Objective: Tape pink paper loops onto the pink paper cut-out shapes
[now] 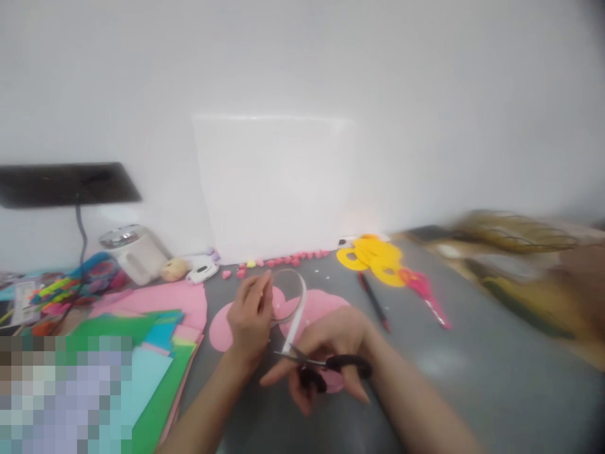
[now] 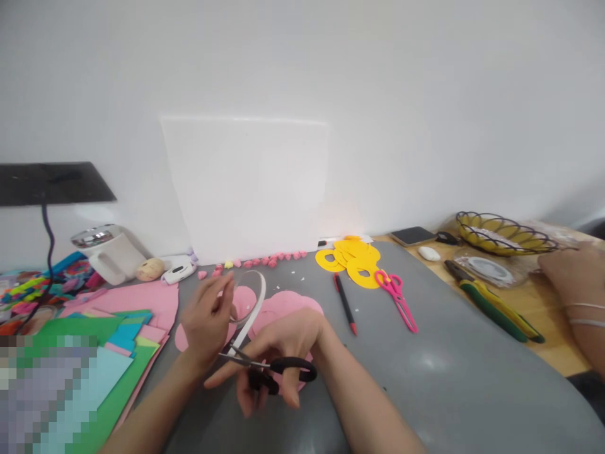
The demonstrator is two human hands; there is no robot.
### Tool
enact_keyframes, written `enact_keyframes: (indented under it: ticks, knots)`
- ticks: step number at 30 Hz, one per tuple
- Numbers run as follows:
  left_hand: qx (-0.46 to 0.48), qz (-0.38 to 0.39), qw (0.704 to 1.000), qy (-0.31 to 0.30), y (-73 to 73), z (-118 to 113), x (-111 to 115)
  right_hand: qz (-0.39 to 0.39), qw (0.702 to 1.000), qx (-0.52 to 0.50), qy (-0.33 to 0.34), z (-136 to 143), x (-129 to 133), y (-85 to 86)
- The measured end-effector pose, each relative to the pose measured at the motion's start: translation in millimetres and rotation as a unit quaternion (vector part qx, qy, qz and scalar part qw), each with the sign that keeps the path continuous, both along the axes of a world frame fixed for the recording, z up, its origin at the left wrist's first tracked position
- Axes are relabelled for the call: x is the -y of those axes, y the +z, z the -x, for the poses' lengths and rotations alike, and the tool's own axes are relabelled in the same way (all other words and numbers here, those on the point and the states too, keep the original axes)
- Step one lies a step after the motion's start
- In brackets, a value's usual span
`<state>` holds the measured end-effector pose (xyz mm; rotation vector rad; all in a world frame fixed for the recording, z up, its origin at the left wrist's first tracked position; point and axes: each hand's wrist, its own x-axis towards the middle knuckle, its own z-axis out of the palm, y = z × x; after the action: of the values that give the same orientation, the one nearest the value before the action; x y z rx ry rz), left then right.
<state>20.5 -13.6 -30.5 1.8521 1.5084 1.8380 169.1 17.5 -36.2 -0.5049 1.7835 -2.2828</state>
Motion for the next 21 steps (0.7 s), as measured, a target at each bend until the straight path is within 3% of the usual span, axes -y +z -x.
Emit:
enact_keyframes:
  ticks: [2,4,9,14,18,21]
  knots:
    - [0.024,0.112,0.99,-0.086,5.0,-1,0,-0.041,0.999,0.009,-0.03,-7,-2,5.2]
    - [0.061,0.232,0.959,-0.154,12.5,-1,0,-0.059,0.997,0.004,-0.043,-11,-4,9.7]
    - [0.171,0.369,0.874,-0.267,28.2,1,0,-0.086,0.996,-0.034,-0.008,-7,-7,12.2]
    - [0.264,0.445,0.778,-0.356,28.9,2,2,-0.094,0.995,0.025,0.016,4,-4,7.7]
    - [0.372,0.429,0.697,-0.438,29.6,5,3,-0.093,0.995,0.03,-0.004,2,1,6.4]
    - [0.398,0.426,0.656,-0.479,33.1,8,4,-0.103,0.994,0.042,-0.009,0,2,5.9]
